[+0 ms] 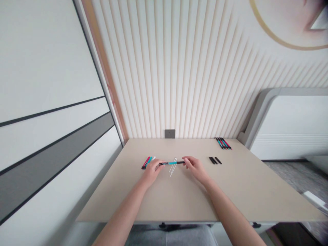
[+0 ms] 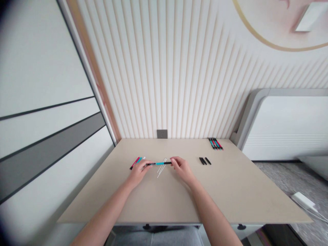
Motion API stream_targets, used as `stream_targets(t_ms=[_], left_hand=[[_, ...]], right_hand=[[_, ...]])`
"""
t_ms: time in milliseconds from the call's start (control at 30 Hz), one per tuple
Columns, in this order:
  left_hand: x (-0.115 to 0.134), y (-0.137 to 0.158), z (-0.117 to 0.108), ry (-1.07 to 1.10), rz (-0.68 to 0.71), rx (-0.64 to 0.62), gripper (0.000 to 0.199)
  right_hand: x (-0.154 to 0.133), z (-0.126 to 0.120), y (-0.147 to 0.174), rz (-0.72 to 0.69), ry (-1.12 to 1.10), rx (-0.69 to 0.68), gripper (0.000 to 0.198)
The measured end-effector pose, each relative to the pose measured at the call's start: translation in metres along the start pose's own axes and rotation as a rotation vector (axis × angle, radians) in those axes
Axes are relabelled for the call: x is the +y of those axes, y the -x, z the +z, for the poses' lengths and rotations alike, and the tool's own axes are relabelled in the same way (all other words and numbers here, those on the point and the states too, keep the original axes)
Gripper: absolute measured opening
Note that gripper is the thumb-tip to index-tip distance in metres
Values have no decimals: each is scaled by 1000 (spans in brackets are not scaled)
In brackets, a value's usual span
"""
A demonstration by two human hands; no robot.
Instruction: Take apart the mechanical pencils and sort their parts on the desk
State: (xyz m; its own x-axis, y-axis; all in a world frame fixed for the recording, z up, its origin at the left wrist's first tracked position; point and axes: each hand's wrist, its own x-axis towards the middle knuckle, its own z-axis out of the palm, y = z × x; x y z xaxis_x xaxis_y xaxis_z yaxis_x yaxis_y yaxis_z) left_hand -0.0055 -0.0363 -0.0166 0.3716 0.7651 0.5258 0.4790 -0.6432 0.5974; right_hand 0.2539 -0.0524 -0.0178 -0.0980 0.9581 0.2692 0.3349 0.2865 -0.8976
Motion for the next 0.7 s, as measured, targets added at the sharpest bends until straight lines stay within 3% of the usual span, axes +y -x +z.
stream_targets(t_ms=[100, 200, 467, 700], left_hand=[[1, -1, -1, -6, -4, 21, 14], [2, 0, -2, -7, 13, 27, 14], [3, 0, 0, 27, 64, -2, 15], [-3, 2, 1, -15, 15, 12, 17]], right_hand=[[-4, -4, 1, -86, 23, 4, 40], [-4, -4, 2, -72, 76, -6, 33], [4, 1, 2, 56, 127, -33, 62], [-11, -7, 3, -129, 98, -22, 34]])
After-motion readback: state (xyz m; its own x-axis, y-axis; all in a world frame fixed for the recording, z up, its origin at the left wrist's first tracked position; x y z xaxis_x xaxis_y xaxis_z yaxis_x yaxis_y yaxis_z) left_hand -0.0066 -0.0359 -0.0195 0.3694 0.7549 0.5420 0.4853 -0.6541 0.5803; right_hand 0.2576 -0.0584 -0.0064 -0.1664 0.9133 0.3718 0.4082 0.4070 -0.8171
